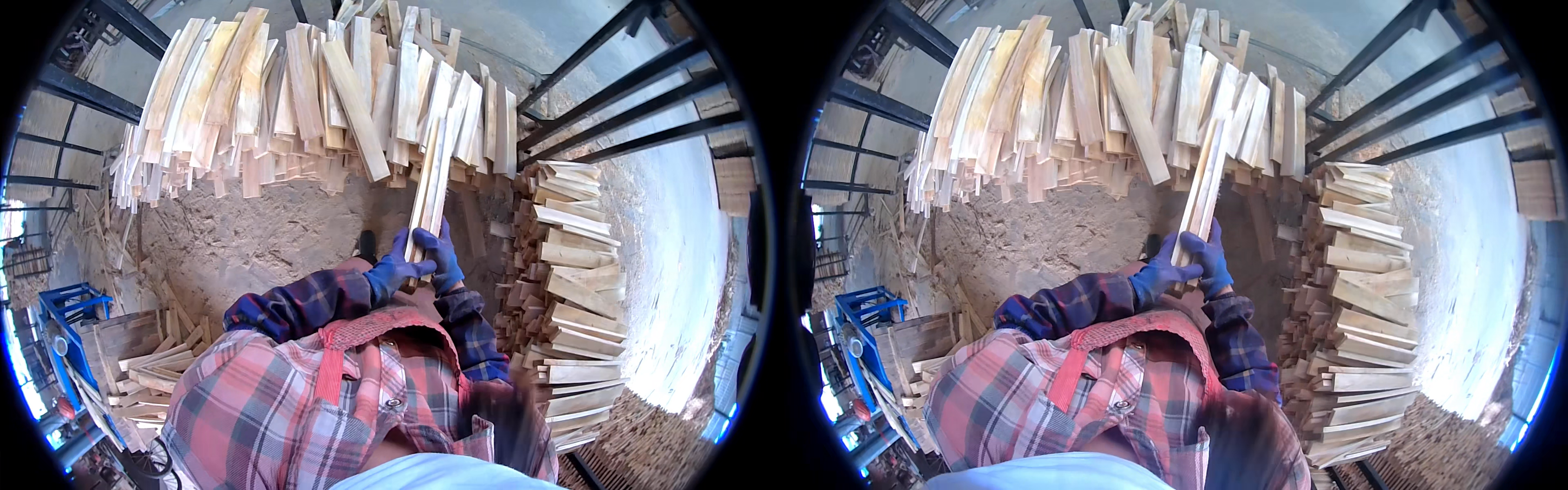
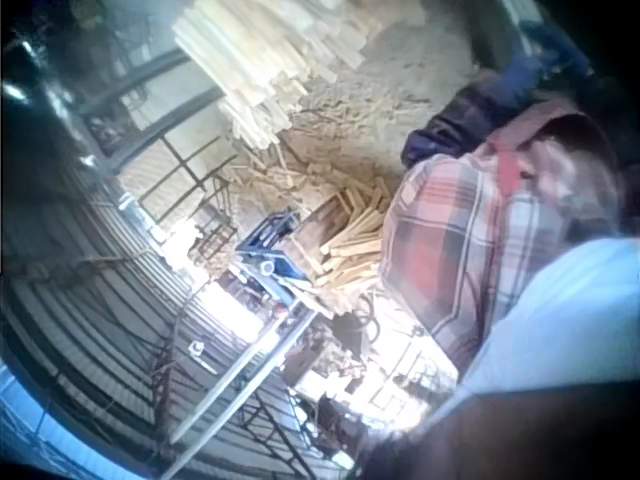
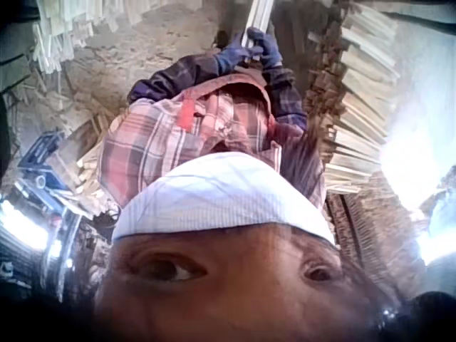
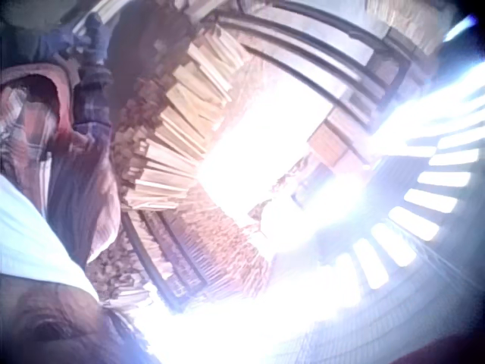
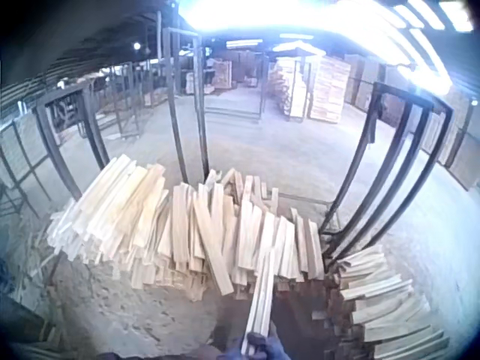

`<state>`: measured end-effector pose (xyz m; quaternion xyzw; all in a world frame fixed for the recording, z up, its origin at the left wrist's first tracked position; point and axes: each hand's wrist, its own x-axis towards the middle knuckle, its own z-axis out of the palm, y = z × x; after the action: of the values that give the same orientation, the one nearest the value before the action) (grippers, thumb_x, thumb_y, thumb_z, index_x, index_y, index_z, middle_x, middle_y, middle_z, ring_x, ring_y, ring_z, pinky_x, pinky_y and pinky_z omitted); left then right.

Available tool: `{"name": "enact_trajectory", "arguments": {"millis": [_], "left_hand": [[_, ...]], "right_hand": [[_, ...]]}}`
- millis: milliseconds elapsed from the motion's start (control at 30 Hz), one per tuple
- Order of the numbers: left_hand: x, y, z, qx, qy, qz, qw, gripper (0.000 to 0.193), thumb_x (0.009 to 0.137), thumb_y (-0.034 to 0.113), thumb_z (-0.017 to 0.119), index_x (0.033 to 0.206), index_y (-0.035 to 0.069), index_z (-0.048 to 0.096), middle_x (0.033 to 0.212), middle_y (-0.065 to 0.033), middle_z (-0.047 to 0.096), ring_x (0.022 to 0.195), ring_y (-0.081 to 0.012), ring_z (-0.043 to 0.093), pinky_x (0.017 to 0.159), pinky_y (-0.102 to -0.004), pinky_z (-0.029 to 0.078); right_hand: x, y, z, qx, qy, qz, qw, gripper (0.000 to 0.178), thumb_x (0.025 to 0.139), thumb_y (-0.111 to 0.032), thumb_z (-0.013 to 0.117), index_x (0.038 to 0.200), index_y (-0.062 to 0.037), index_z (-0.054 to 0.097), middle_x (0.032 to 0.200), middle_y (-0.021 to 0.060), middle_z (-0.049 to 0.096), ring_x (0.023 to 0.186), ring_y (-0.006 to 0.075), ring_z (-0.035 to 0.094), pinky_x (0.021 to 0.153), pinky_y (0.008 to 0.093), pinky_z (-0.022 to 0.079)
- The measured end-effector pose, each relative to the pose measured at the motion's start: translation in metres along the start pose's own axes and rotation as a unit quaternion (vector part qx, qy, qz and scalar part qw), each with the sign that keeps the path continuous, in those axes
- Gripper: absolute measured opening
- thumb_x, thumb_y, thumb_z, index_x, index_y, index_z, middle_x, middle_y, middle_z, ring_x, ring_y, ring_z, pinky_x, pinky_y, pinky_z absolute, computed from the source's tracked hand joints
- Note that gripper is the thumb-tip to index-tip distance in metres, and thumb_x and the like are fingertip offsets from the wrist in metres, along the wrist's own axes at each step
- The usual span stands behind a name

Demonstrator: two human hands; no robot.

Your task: The person picks up wooden planks from a pile on the floor and throws them onto a large, organized stack of firewood. The person repeatedly bends down to grab planks and tosses them into the pile, clearing the floor area.

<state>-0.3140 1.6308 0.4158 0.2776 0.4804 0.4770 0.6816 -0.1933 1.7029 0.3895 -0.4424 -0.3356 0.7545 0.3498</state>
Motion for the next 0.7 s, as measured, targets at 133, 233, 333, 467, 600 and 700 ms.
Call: {"name": "enact_trajectory", "arguments": {"millis": [133,233,333,467,600,700], "left_hand": [[0.042,0.065,-0.02,0.056,0.006,-0.004,0.998,0.087,0.077,0.021,0.081,0.143,0.009,0.025,0.123,-0.0134,0.052,0.111,-0.0211,0.055,0.087,-0.0335,0.051],[0.086,0.102,-0.031,0.06,0.024,0.041,0.997,0.09,0.08,0.027,0.078,0.147,0.008,0.021,0.127,-0.0162,0.051,0.114,-0.0223,0.053,0.094,-0.0337,0.047],[0.144,0.145,-0.058,0.133,0.029,0.048,0.99,0.09,0.083,0.031,0.074,0.151,0.007,0.019,0.133,-0.0175,0.047,0.115,-0.0236,0.052,0.098,-0.0337,0.043],[0.216,0.207,-0.116,-0.029,0.083,0.147,0.985,0.071,0.093,0.024,0.063,0.15,0.008,0.024,0.13,-0.0132,0.054,0.115,-0.0206,0.053,0.098,-0.0343,0.043],[0.211,0.239,-0.176,-0.079,0.315,0.112,0.939,0.054,0.095,0.026,0.06,0.141,0.007,0.04,0.122,-0.0089,0.06,0.109,-0.0168,0.059,0.089,-0.0308,0.047],[0.203,0.227,-0.194,-0.091,0.409,0.058,0.906,0.055,0.091,0.027,0.065,0.137,0.005,0.045,0.111,-0.0057,0.063,0.096,-0.0135,0.061,0.08,-0.0284,0.049]], "right_hand": [[0.052,-0.041,0.031,-0.005,0.013,-0.008,1.0,0.077,0.078,-0.019,0.072,0.142,-0.0054,0.03,0.118,0.0127,0.055,0.099,0.0228,0.059,0.084,0.0364,0.054],[0.107,-0.078,0.046,-0.008,-0.024,-0.015,1.0,0.071,0.081,-0.013,0.069,0.141,-0.0056,0.032,0.113,0.0118,0.057,0.095,0.0208,0.06,0.081,0.0355,0.054],[0.177,-0.126,0.051,-0.015,-0.058,-0.035,0.998,0.063,0.084,-0.007,0.063,0.139,-0.0051,0.033,0.107,0.0104,0.059,0.092,0.0199,0.063,0.08,0.0331,0.055],[0.307,-0.179,0.077,0.06,-0.066,-0.042,0.995,0.057,0.086,-0.004,0.059,0.137,-0.0019,0.035,0.101,0.0096,0.063,0.094,0.0182,0.065,0.086,0.0319,0.055],[0.408,-0.271,0.182,0.066,-0.135,-0.101,0.983,0.042,0.084,-0.007,0.066,0.123,-0.0007,0.051,0.101,0.0064,0.063,0.088,0.0174,0.064,0.086,0.031,0.053],[0.514,-0.315,0.265,0.109,-0.179,-0.146,0.967,0.042,0.083,-0.01,0.07,0.121,-0.0029,0.053,0.1,0.007,0.063,0.087,0.0183,0.064,0.08,0.0307,0.053]]}}
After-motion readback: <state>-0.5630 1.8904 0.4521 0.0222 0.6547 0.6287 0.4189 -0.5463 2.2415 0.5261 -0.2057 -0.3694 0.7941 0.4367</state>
